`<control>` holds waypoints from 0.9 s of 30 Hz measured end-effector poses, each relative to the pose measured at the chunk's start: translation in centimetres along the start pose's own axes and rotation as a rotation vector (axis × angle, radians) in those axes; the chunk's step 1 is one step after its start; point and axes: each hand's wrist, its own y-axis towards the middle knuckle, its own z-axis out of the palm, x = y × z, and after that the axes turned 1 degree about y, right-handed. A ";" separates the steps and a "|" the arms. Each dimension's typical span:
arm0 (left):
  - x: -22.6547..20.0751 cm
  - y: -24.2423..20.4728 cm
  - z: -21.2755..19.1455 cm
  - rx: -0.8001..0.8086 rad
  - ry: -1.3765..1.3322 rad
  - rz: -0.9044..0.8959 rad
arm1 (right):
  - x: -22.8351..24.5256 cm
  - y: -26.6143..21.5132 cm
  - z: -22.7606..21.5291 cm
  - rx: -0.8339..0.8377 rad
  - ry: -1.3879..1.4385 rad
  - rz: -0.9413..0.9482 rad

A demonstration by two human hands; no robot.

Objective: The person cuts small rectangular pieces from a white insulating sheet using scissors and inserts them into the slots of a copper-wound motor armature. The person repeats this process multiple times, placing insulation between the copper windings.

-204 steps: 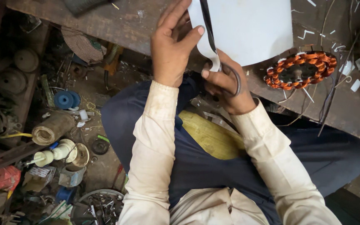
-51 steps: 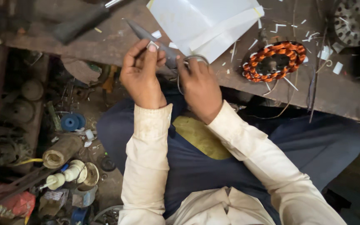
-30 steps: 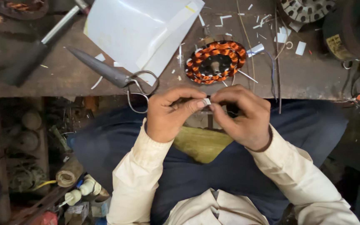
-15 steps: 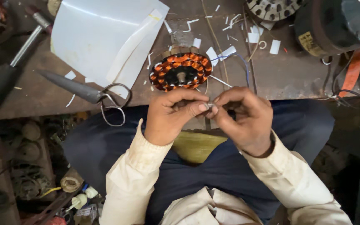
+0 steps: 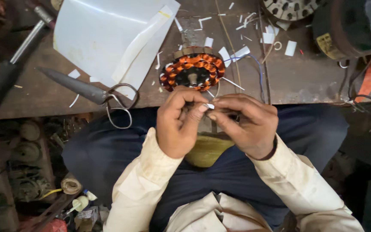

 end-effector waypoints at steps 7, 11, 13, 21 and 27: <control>-0.8 -0.4 -0.6 -0.046 0.285 0.152 | -0.4 -0.7 0.7 0.051 0.179 0.100; -0.2 -0.7 -0.4 -0.032 0.019 0.075 | -0.5 -1.2 1.0 0.019 0.302 0.204; -0.1 -0.9 -0.3 -0.019 -0.112 0.008 | -0.5 -1.5 0.9 -0.018 0.402 0.272; 0.3 -1.2 -0.1 -0.017 0.004 0.105 | -0.4 -2.0 0.7 -0.020 0.302 0.175; 0.3 -1.6 0.6 -0.041 -0.029 0.040 | -0.6 -1.9 0.5 -0.003 0.117 0.056</control>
